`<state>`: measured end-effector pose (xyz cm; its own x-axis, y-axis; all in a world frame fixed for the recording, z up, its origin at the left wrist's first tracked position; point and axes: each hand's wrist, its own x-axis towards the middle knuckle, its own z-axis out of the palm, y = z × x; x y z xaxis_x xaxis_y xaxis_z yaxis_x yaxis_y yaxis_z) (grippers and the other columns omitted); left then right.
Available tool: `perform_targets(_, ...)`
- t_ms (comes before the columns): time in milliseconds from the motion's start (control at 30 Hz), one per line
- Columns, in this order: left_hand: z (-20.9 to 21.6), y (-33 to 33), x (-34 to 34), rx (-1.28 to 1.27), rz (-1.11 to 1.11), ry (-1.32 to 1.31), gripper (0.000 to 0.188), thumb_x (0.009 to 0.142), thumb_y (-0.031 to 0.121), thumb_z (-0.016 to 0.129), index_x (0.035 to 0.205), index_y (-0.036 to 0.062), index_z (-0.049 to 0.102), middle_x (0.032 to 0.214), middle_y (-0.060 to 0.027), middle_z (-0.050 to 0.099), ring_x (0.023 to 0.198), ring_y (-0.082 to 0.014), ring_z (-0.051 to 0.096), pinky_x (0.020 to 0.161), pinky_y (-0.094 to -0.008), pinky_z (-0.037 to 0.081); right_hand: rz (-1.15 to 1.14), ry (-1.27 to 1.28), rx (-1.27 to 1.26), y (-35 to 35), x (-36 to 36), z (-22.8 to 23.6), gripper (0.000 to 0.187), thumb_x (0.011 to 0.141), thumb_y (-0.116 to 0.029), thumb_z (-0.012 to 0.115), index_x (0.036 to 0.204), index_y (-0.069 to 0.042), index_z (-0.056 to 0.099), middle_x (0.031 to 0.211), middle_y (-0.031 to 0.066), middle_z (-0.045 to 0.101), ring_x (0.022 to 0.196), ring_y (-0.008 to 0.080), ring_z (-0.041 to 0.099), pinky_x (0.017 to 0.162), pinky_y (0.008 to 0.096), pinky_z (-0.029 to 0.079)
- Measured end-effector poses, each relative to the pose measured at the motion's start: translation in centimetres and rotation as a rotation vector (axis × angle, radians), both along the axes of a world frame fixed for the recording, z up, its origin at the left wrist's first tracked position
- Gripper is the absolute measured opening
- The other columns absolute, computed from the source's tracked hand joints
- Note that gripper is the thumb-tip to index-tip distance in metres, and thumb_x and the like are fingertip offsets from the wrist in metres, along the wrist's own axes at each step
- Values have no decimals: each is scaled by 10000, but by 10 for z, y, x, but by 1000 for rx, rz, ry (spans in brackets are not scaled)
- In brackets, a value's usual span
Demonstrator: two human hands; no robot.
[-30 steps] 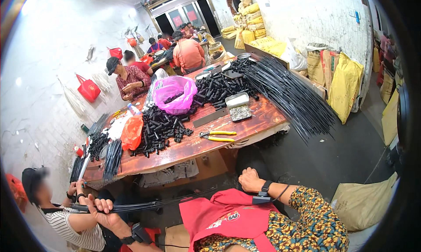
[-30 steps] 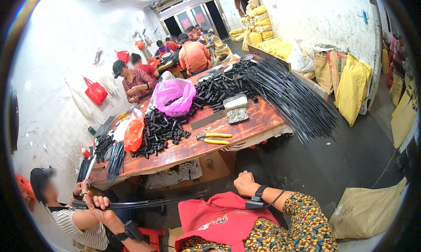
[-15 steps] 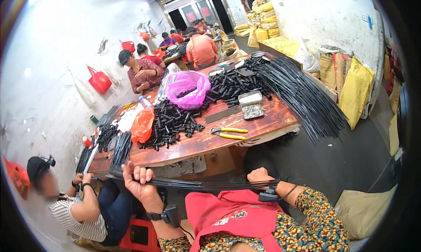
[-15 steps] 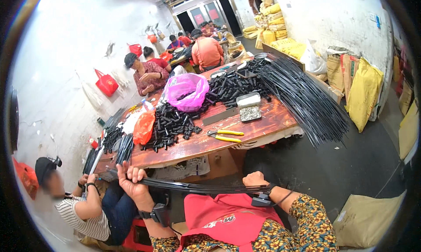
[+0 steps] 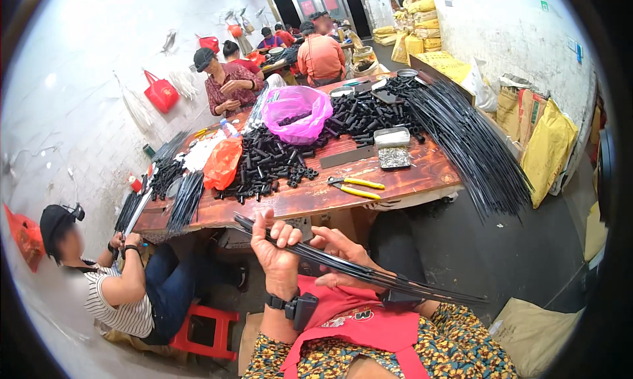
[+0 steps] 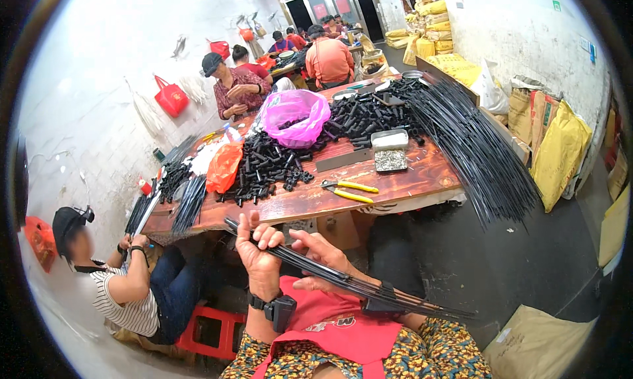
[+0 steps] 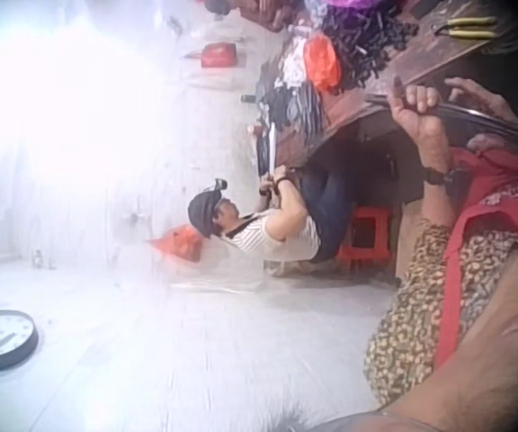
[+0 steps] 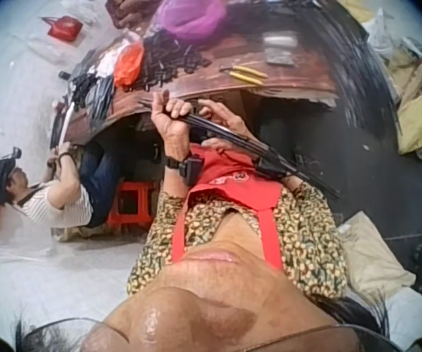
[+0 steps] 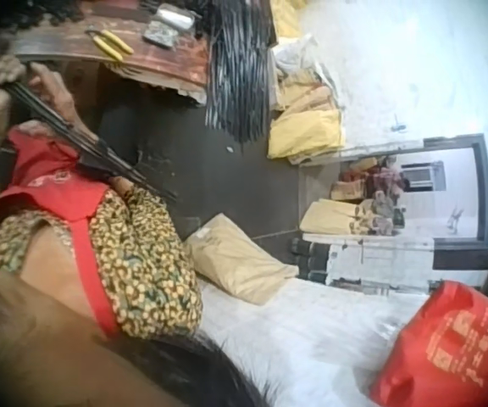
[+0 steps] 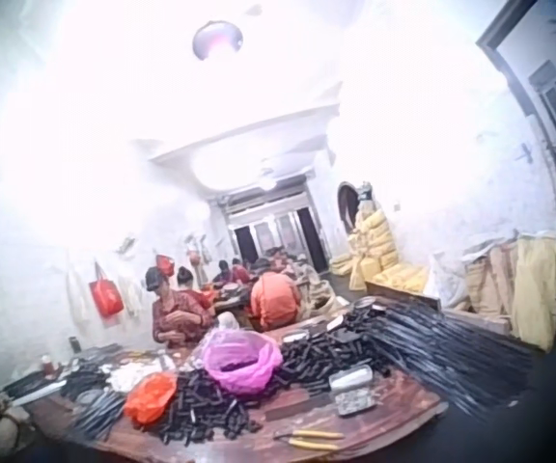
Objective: Assembling and securing plastic and metal components onto umbrella ribs using pliers.
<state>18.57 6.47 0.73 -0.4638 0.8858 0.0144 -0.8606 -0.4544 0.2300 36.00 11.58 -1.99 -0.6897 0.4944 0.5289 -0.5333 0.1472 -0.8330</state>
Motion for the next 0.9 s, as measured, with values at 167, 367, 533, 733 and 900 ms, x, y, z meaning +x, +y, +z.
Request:
perform_targets(167, -21, 8, 20, -104, -71, 70, 422, 907, 500, 565, 955, 92, 665, 581, -9, 471, 562, -157, 490, 568, -305, 425, -113, 165, 555, 25, 0, 2, 352, 743, -147, 793, 1058, -42, 677, 1153, 147, 567, 1031, 275, 590, 870, 326, 489)
perform_targets(367, -68, -44, 38, -132, -721, 599, 774, 878, 674, 400, 1157, -25, 581, 803, -168, 664, 735, -267, 662, 656, -360, 541, -209, -202, 453, 46, 21, 38, 154, 765, -78, 701, 906, -15, 703, 920, 111, 674, 837, 192, 651, 734, 304, 527)
perform_targets(533, -33, -42, -1, -426, -328, 1193, 466, 987, 382, 468, 974, -62, 610, 702, -137, 648, 625, -191, 644, 527, -279, 505, -114, -710, 195, 66, 4, 4, 226, 741, -230, 738, 799, -15, 697, 637, 37, 638, 506, 94, 577, 453, 257, 472)
perform_targets(733, 21, 0, 14, -346, 274, 1231, 502, 951, 300, 577, 1330, -8, 464, 986, -93, 636, 878, -163, 645, 707, -273, 532, 136, -956, 138, 69, -23, -10, 278, 732, -230, 701, 825, 23, 634, 639, 94, 619, 514, 181, 626, 418, 295, 480)
perform_targets(900, 40, 35, 22, -134, 252, 1233, 541, 936, 284, 603, 1359, 14, 404, 1043, -107, 626, 895, -190, 654, 748, -290, 537, 191, -1120, 161, 66, -35, -23, 287, 714, -230, 706, 832, 22, 638, 667, 87, 636, 527, 188, 640, 424, 285, 491)
